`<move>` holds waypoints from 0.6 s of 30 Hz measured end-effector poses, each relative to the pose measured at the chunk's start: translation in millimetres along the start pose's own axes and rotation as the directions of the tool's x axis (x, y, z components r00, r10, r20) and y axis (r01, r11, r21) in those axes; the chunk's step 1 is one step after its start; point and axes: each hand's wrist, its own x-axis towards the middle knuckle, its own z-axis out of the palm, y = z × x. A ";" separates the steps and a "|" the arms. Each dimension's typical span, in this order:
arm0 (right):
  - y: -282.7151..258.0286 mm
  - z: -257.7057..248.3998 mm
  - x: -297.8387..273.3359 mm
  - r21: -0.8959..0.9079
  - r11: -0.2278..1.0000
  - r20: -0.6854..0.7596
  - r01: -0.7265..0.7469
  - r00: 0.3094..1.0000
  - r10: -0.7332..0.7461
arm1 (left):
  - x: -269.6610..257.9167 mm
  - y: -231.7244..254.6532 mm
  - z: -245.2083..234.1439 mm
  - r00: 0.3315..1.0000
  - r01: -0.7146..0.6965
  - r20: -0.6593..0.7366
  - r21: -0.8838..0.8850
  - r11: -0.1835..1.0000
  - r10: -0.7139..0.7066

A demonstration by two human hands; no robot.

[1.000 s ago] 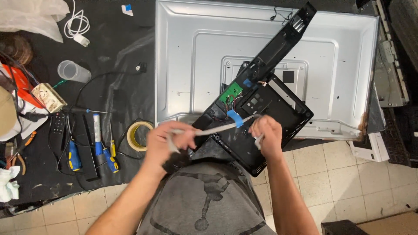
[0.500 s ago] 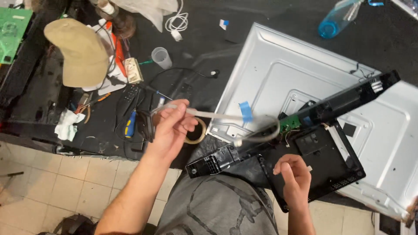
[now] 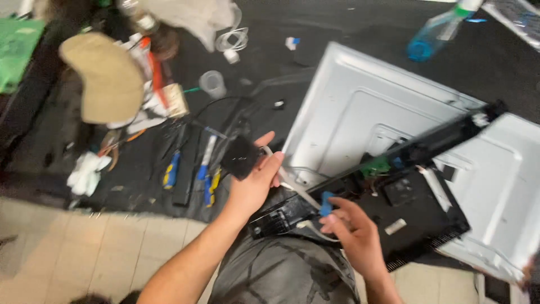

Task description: Preparing LED backlight strips with adhesive tape and reattaching the rear housing to a television panel during a repair process.

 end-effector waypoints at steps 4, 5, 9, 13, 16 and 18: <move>8.2 -18.3 -4.0 0.117 0.993 -0.064 0.011 0.998 -0.003 | 11.7 10.1 28.8 0.971 -0.077 0.220 -0.101 0.992 0.097; 9.3 -25.4 -0.8 0.234 0.970 -0.198 0.059 0.980 -0.012 | 13.0 12.4 37.1 0.958 -0.078 0.265 -0.124 0.989 0.109; 27.8 -103.0 34.8 0.396 0.863 -0.558 0.315 0.829 -0.046 | 21.9 -7.6 71.6 0.889 -0.174 0.415 -0.088 0.981 0.195; -59.1 -171.0 72.8 0.365 0.807 -0.747 0.463 0.663 -0.042 | 35.3 -14.4 112.3 0.792 -0.092 0.603 -0.046 0.995 0.101; -86.8 -244.2 115.8 -0.420 0.858 -0.643 0.294 0.570 -0.510 | 35.4 10.1 143.4 0.633 0.014 0.773 0.042 0.999 -0.041; -102.3 -302.9 166.8 0.274 0.676 -0.639 0.684 0.655 -0.404 | 28.3 26.1 155.6 0.430 -0.188 0.889 0.257 0.948 -0.156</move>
